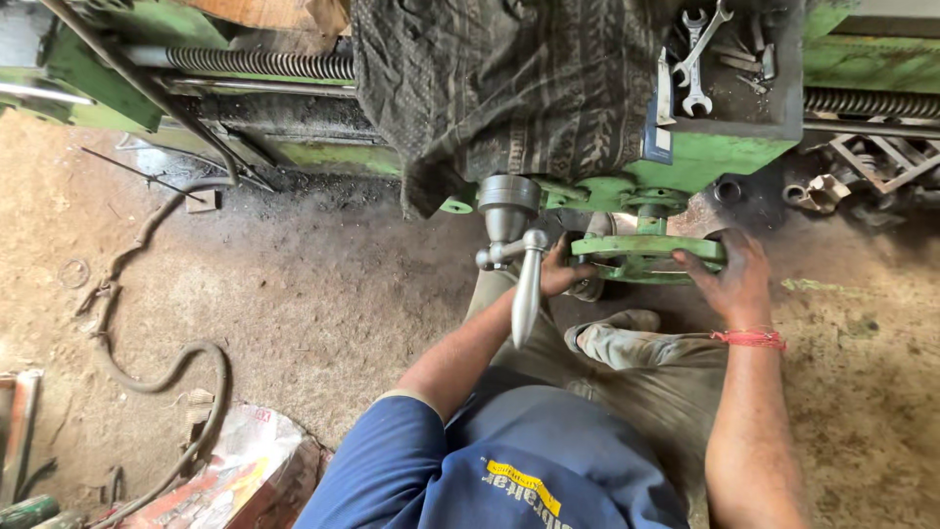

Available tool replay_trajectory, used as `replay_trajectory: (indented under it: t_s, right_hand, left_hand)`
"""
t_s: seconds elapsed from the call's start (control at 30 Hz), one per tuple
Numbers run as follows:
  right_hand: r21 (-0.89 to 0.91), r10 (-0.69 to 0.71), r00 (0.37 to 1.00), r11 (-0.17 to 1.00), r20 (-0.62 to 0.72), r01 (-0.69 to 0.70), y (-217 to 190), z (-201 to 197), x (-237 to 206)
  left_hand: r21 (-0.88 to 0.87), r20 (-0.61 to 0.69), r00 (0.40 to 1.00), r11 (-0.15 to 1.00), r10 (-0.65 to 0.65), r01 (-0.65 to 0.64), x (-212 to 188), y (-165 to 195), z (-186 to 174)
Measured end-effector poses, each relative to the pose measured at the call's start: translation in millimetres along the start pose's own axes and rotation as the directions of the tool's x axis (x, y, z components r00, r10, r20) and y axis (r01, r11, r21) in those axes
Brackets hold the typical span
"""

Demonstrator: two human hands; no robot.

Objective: The person operates a green metalworking machine, likely a lathe, by turning a handwheel with both hands to advance the tool carriage. The person briefly touches their face at 00:49 before resuming operation.

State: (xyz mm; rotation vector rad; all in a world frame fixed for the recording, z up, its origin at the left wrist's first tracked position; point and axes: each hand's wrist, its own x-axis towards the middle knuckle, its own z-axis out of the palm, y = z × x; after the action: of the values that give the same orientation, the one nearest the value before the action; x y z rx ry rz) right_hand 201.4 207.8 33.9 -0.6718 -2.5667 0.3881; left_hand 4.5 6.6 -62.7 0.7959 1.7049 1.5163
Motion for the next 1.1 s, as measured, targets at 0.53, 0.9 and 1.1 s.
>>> replay_trajectory:
  t_s: [0.53, 0.9, 1.1]
  right_hand:
    - [-0.11, -0.031, 0.998, 0.993, 0.046, 0.036, 4, 1, 0]
    - [0.054, -0.133, 0.99, 0.989, -0.046, 0.136, -24, -10, 4]
    - [-0.007, -0.01, 1.0, 1.0, -0.004, 0.01, -39, -14, 0]
  left_hand:
    - [-0.173, 0.1, 0.989, 0.977, -0.105, 0.122, -2, -10, -4]
    - [-0.242, 0.142, 0.97, 0.943, -0.198, 0.228, -7, -23, -12]
    - [-0.304, 0.182, 0.976, 0.937, -0.122, 0.174, -9, -23, -19]
